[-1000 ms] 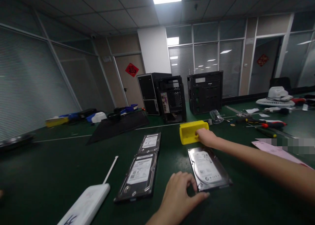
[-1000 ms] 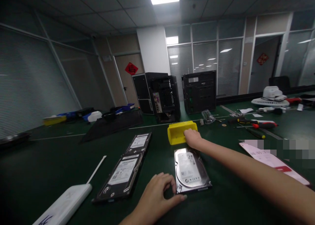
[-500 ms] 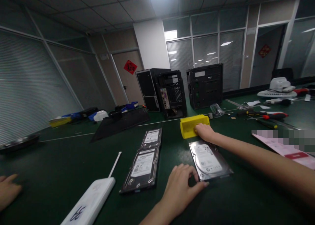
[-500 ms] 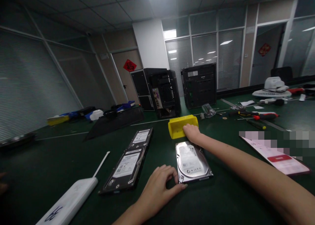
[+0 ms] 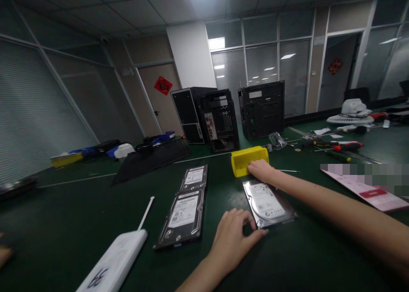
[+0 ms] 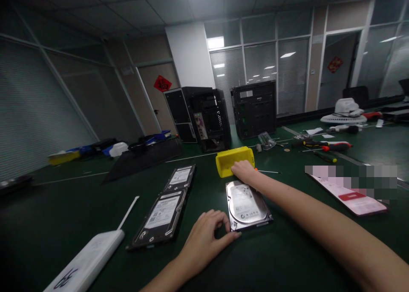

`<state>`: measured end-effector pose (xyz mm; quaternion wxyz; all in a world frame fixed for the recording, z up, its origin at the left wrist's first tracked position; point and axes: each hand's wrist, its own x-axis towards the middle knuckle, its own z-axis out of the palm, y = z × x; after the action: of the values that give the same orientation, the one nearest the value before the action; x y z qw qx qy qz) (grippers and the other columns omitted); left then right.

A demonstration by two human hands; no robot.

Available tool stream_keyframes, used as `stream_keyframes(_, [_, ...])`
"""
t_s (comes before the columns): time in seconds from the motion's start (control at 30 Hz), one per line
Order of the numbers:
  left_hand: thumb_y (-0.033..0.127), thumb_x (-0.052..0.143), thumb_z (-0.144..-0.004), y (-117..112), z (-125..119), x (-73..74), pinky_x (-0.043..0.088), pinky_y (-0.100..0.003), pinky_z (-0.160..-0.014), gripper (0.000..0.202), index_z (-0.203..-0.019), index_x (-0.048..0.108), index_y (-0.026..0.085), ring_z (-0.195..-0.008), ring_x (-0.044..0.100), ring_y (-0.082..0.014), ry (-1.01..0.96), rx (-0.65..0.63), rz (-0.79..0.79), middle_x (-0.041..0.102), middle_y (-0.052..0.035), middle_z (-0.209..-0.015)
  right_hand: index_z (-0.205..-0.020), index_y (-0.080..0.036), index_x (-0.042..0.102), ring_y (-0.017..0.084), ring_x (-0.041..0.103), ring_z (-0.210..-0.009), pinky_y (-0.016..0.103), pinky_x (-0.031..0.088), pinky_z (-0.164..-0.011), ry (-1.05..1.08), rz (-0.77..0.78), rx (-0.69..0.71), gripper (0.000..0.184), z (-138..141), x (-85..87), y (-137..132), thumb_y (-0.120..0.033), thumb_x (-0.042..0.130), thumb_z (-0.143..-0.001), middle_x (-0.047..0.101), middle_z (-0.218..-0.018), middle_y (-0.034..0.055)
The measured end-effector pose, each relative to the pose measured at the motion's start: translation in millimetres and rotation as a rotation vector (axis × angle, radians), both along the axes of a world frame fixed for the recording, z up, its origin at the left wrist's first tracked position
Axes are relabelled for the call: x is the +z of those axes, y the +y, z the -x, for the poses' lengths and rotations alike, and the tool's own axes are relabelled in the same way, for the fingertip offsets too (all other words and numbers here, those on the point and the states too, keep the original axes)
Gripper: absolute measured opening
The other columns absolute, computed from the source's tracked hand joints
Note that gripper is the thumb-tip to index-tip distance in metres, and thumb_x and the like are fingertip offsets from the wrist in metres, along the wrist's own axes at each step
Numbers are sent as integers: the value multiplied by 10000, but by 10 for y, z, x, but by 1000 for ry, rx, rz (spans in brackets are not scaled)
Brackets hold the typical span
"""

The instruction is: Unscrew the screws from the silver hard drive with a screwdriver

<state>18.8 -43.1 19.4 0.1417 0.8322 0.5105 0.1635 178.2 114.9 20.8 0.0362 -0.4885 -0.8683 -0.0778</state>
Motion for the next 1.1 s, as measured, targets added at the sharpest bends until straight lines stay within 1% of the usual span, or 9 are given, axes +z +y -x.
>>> stream_keyframes(0.23, [521, 490, -748, 26, 11, -12, 297, -267, -670, 334, -729, 569, 198, -792, 497, -188, 6, -6, -8, 581, 0, -795, -918, -91, 621, 236, 590, -909, 308, 429, -741, -3, -55, -56, 278, 14, 66, -74, -134, 353, -858, 619, -930, 179])
stream_keyframes(0.47, [544, 487, -741, 68, 37, -58, 304, -267, -672, 351, -726, 567, 202, -790, 503, -193, -4, -23, -44, 585, -1, -792, -906, -86, 626, 245, 584, -911, 319, 416, -747, 87, -63, -151, 284, 92, 91, -97, -133, 352, -852, 623, -932, 188])
stream_keyframes(0.57, [544, 490, -737, 78, 43, -63, 306, -275, -686, 352, -732, 571, 202, -791, 507, -196, -8, -26, -42, 590, -5, -798, -935, -122, 620, 237, 577, -918, 317, 417, -734, 148, -93, -206, 273, -4, 140, -188, -146, 363, -848, 624, -951, 160])
stream_keyframes(0.67, [542, 491, -734, 88, 45, -65, 308, -275, -676, 354, -749, 576, 199, -799, 509, -201, -11, -28, -34, 592, -11, -810, -967, -187, 619, 189, 584, -852, 265, 425, -673, 279, -92, -231, 242, -239, 217, -394, -229, 420, -835, 630, -932, 90])
stream_keyframes(0.7, [541, 493, -733, 92, 44, -64, 309, -273, -669, 353, -749, 577, 199, -796, 510, -202, -12, -32, -33, 593, -12, -807, -937, -174, 635, 158, 587, -750, 234, 422, -606, 489, 13, -213, 231, -337, 241, -482, -275, 470, -811, 634, -867, 79])
stream_keyframes(0.77, [536, 500, -731, 99, 41, -60, 307, -269, -655, 345, -736, 577, 199, -782, 513, -200, -20, -45, -37, 595, -8, -793, -932, -130, 632, 85, 497, -500, 187, 358, -435, 887, 347, -188, 302, -534, 272, -666, -356, 547, -751, 592, -653, 38])
stream_keyframes(0.87, [537, 500, -731, 107, 35, -45, 302, -263, -634, 343, -704, 570, 202, -756, 515, -199, -31, -54, -49, 595, -2, -763, -963, -120, 605, 16, 368, -425, 124, 251, -355, 1289, 790, -204, 360, -763, 241, -923, -299, 656, -655, 514, -587, -23])
stream_keyframes(0.97, [527, 504, -731, 110, 29, -25, 300, -260, -621, 335, -693, 567, 201, -740, 516, -199, -22, -52, -56, 594, -4, -749, -991, -132, 586, 1, 402, -461, 90, 231, -344, 1439, 1040, -252, 400, -877, 124, -1114, -224, 688, -615, 519, -645, -25])
stream_keyframes(1.1, [517, 509, -729, 106, 25, -2, 300, -257, -615, 325, -685, 566, 200, -734, 517, -196, -17, -55, -46, 592, -2, -739, -987, -132, 580, -9, 377, -411, 83, 223, -327, 1418, 1109, -296, 380, -977, -5, -1256, -234, 673, -633, 512, -599, -40])
